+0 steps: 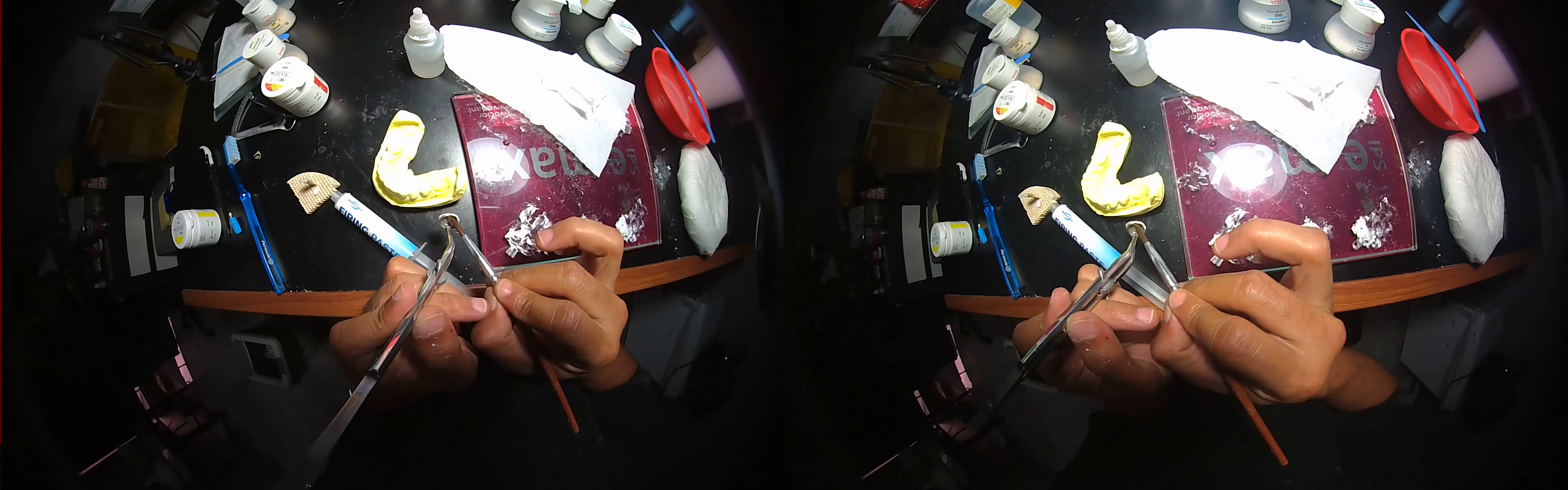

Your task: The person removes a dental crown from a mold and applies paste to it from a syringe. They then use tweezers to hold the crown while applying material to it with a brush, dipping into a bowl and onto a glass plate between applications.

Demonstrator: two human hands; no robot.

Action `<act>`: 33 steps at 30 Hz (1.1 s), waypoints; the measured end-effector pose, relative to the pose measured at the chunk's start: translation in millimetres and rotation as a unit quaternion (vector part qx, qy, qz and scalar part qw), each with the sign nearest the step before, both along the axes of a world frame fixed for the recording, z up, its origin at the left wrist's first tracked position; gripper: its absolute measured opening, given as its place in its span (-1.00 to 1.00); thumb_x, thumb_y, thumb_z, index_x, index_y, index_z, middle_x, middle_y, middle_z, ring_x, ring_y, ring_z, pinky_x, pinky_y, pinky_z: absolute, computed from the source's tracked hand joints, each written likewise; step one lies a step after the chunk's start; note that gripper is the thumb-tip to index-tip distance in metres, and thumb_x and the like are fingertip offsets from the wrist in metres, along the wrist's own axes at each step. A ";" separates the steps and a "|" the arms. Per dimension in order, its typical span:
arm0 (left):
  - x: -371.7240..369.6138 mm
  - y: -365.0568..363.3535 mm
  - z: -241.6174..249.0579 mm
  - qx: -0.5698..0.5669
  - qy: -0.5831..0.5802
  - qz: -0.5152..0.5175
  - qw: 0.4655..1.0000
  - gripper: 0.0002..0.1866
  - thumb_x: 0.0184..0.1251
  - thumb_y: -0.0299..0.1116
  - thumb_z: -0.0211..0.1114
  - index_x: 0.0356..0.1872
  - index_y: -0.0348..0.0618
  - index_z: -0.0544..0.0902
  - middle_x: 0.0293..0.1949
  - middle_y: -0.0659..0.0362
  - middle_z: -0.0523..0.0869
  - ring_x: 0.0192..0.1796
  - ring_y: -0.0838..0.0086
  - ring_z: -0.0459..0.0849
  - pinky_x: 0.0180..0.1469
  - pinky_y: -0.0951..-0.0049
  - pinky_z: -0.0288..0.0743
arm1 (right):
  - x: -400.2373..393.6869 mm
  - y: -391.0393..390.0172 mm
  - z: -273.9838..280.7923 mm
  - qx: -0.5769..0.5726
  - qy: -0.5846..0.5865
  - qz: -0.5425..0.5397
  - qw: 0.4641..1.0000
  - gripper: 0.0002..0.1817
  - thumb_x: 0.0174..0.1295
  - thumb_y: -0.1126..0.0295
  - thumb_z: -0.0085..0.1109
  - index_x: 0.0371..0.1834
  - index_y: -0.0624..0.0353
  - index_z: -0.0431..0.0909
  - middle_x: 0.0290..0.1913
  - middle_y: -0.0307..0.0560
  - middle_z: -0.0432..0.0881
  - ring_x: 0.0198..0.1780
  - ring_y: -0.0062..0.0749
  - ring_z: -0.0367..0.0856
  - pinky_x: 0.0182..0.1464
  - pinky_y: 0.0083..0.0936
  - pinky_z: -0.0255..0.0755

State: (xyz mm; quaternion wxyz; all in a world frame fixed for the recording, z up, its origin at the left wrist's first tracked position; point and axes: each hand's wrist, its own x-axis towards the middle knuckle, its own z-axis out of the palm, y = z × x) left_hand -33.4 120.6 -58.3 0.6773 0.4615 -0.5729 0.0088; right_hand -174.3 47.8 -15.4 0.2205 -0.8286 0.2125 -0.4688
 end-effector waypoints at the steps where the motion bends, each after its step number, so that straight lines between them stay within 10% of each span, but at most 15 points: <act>1: -0.2 -0.5 0.2 0.000 0.001 -0.001 1.000 -0.68 0.63 -0.34 0.01 0.16 -0.42 0.41 -0.48 0.05 0.60 -0.61 0.50 0.47 -0.37 0.56 0.47 | -0.1 0.0 0.0 0.000 0.001 0.000 1.000 -0.82 -0.05 0.45 0.60 -0.44 0.15 0.73 -0.43 -0.28 0.69 -0.15 -0.24 0.55 -0.18 -0.49 0.46; 33: -0.3 -2.2 -1.2 -0.006 0.006 0.000 1.000 -0.69 0.60 -0.38 0.02 0.18 -0.42 0.40 -0.51 0.06 0.59 -0.63 0.49 0.44 -0.42 0.55 0.44 | 1.2 -0.4 2.0 0.004 0.003 0.002 1.000 -0.82 -0.06 0.45 0.61 -0.44 0.14 0.73 -0.45 -0.28 0.68 -0.19 -0.24 0.56 -0.22 -0.49 0.45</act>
